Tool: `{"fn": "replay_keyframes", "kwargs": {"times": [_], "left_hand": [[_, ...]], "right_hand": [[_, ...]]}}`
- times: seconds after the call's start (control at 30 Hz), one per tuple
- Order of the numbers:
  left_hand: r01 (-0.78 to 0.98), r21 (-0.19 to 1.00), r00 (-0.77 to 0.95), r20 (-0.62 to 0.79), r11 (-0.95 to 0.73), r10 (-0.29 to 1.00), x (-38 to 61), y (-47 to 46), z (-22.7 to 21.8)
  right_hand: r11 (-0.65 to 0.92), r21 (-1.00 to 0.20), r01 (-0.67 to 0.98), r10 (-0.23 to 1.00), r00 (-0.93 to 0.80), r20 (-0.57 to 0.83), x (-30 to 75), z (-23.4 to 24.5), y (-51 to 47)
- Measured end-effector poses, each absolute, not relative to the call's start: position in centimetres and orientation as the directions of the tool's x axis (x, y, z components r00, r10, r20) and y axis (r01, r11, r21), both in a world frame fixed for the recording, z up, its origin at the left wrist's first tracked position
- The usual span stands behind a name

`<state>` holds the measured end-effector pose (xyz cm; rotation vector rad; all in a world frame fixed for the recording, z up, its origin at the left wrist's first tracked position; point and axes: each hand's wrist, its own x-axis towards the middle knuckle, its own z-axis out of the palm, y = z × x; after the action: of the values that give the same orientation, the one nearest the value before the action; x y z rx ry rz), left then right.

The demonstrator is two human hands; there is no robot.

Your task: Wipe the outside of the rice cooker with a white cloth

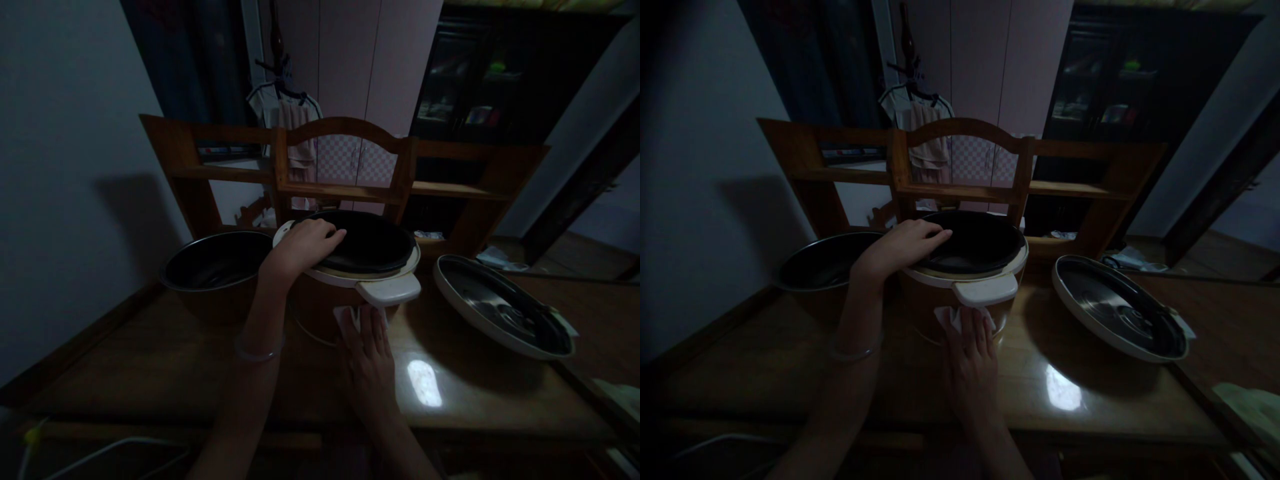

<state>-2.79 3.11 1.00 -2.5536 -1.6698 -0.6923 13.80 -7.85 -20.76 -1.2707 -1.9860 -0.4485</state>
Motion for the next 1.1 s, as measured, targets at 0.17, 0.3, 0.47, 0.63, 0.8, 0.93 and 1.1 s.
{"fn": "replay_keyframes", "kwargs": {"times": [0.17,0.3,0.47,0.63,0.8,0.93,1.1], "left_hand": [[0.883,0.218,0.321,0.365,-0.416,0.874,-2.71,2.98,1.06],[0.888,0.203,0.323,0.363,-0.413,0.874,-2.64,2.83,1.19],[0.885,0.220,0.320,0.353,-0.411,0.879,-2.64,2.74,1.28],[0.885,0.217,0.319,0.360,-0.411,0.877,-2.66,2.79,1.24],[0.880,0.223,0.326,0.357,-0.419,0.875,-2.72,2.86,1.23],[0.876,0.221,0.335,0.359,-0.428,0.871,-2.74,2.90,1.21],[0.875,0.220,0.338,0.358,-0.431,0.870,-2.74,2.90,1.18]], "right_hand": [[0.449,-0.091,0.889,0.631,-0.243,0.736,13.63,-20.52,-7.89],[0.449,-0.104,0.888,0.634,-0.234,0.737,13.61,-20.51,-7.87],[0.461,-0.104,0.881,0.639,-0.249,0.728,13.72,-20.52,-7.93],[0.456,-0.105,0.884,0.634,-0.239,0.735,13.67,-20.69,-8.00],[0.453,-0.097,0.886,0.631,-0.242,0.737,13.64,-20.74,-8.01],[0.461,-0.110,0.880,0.646,-0.248,0.722,13.68,-20.64,-7.99],[0.455,-0.099,0.885,0.629,-0.241,0.739,13.64,-20.56,-7.98]]}}
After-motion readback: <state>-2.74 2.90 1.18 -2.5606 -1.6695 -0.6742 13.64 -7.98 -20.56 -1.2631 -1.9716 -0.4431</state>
